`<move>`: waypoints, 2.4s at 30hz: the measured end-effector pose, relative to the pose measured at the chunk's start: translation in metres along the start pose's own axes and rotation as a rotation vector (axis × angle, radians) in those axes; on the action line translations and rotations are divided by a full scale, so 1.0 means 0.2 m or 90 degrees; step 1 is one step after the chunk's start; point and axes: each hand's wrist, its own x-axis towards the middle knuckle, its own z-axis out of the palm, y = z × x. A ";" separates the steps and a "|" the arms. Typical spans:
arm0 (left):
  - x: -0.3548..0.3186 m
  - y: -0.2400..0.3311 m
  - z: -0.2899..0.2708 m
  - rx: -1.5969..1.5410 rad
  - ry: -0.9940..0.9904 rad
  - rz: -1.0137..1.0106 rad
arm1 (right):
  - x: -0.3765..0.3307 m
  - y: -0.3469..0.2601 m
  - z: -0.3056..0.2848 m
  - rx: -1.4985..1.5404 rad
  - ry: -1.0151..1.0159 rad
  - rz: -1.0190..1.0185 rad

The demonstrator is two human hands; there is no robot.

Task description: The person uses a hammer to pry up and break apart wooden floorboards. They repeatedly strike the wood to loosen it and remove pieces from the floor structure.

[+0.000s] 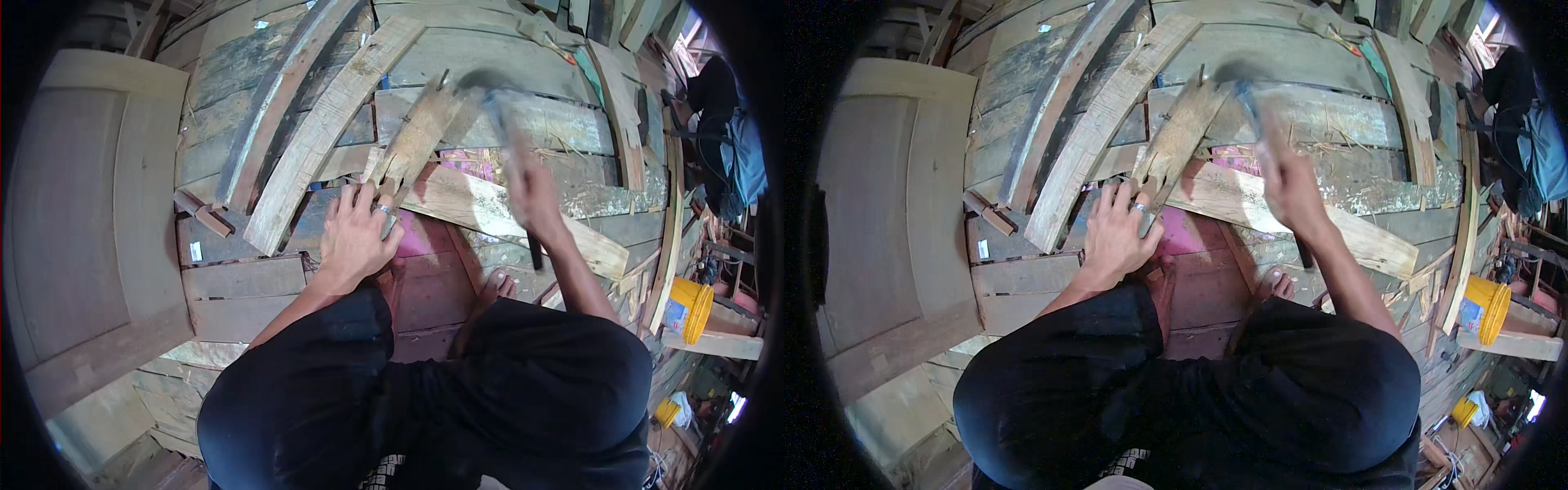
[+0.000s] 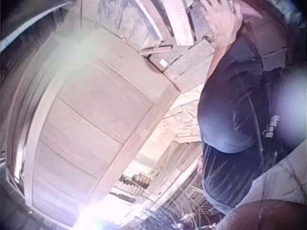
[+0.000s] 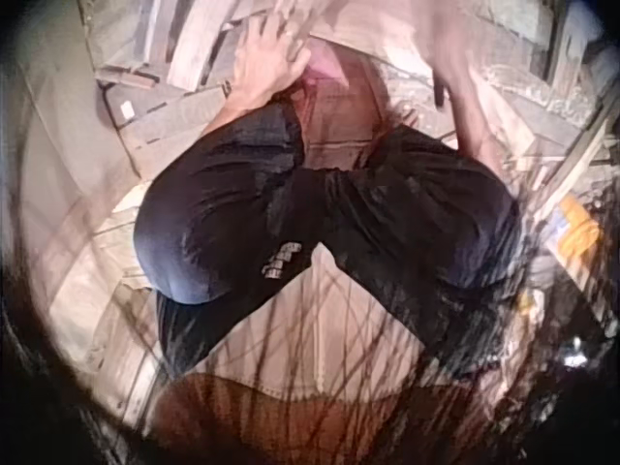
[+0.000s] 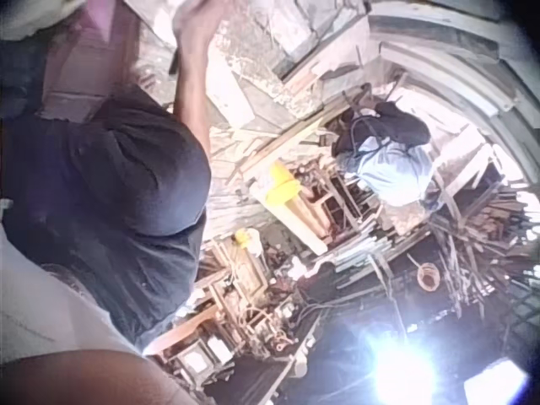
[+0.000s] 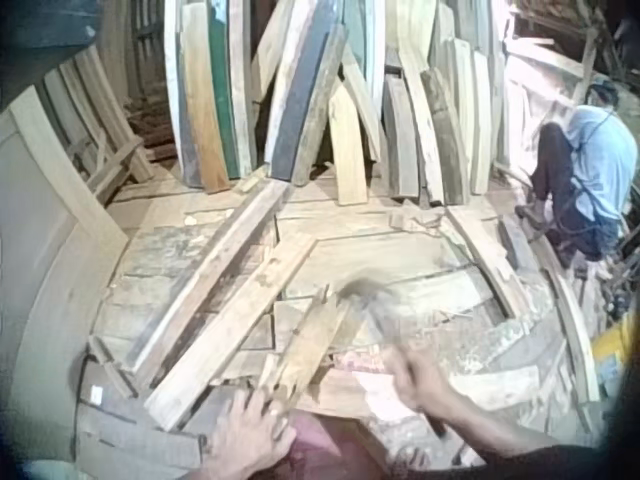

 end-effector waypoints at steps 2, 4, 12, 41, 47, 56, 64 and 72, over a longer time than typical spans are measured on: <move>0.00 -0.02 0.00 0.015 -0.015 0.018 | -0.05 0.08 0.05 0.066 -0.125 0.085; -0.01 -0.02 0.00 0.020 -0.048 -0.014 | -0.07 0.08 0.00 0.109 -0.150 0.205; -0.03 0.00 0.02 0.000 0.017 0.003 | 0.24 -0.38 -0.53 0.265 0.199 -0.131; 0.00 0.00 -0.01 0.048 -0.049 0.002 | 0.08 -0.12 -0.18 0.077 -0.243 0.268; 0.00 0.01 0.00 0.010 -0.047 -0.005 | 0.26 -0.53 -0.49 0.137 -0.066 0.179; 0.01 -0.01 0.00 0.021 -0.034 0.002 | 0.13 -0.14 -0.25 -0.083 -0.080 0.110; 0.00 0.00 0.01 0.011 -0.070 -0.005 | 0.25 -0.39 -0.45 0.054 -0.056 0.240; 0.02 0.01 0.00 0.022 -0.047 0.004 | 0.32 -0.34 -0.39 0.225 -0.003 -0.069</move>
